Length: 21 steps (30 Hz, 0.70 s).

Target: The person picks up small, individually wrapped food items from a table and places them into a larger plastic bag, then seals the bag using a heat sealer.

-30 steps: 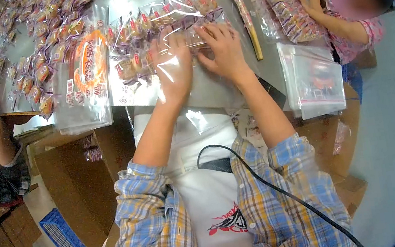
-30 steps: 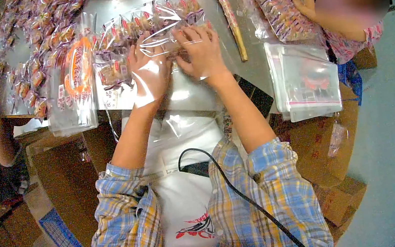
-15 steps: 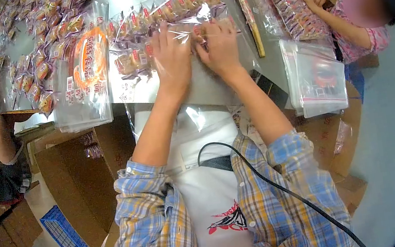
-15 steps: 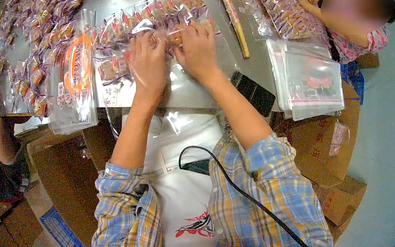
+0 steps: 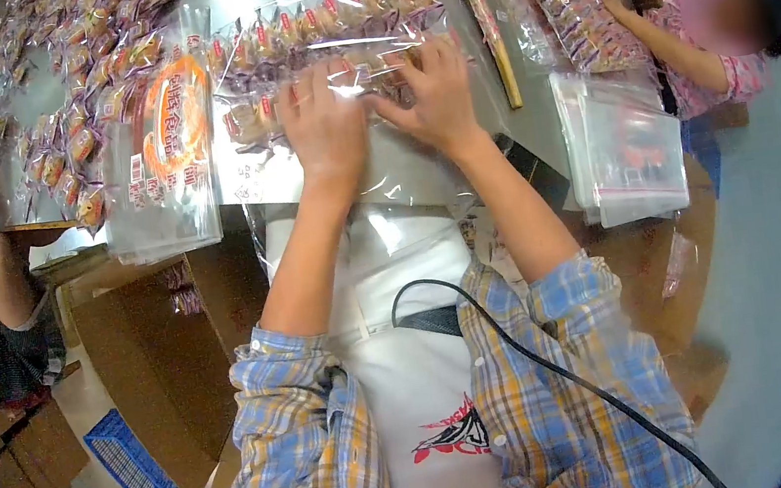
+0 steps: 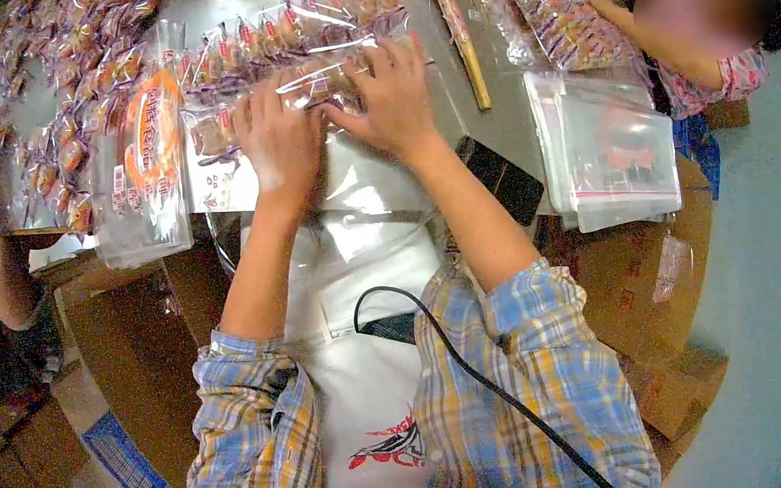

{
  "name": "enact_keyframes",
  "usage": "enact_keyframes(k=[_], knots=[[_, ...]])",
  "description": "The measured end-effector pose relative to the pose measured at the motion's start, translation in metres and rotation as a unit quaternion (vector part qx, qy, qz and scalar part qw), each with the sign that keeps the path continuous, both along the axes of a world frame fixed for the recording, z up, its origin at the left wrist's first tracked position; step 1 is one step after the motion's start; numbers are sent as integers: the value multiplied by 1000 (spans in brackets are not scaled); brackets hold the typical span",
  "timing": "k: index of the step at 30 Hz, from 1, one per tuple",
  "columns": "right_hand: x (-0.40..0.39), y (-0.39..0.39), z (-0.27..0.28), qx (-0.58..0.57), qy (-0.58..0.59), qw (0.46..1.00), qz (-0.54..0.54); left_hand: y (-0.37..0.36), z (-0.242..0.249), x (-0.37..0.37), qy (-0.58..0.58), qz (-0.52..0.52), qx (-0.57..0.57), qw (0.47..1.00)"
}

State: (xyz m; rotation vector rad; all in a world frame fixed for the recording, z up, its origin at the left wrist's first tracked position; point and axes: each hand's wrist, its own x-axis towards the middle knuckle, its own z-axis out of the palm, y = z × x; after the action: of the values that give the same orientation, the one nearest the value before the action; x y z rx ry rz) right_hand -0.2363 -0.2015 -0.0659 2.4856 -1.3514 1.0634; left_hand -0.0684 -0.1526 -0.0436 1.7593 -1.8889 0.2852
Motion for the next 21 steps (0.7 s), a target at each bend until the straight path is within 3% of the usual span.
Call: enact_keyframes(k=[2, 6, 10, 14, 18, 21], knots=[[0, -4, -2, -9, 54, 998, -3, -4, -16, 5, -34, -16, -59, 998], [4, -7, -5, -46, 105, 993, 12, 2, -9, 23, -47, -84, -5, 995], [6, -4, -4, -16, 92, 996, 10, -2, -16, 22, 27, -99, -4, 995], [7, -9, -20, 0, 24, 1000, -5, 5, -20, 18, -39, -92, -71, 992], [11, -6, -26, -11, -5, 1000, -7, 32, -14, 22, 62, 12, -22, 998], [14, -5, -25, -22, -6, 1000, -11, 26, -23, 36, 8, 3, -9, 1000]])
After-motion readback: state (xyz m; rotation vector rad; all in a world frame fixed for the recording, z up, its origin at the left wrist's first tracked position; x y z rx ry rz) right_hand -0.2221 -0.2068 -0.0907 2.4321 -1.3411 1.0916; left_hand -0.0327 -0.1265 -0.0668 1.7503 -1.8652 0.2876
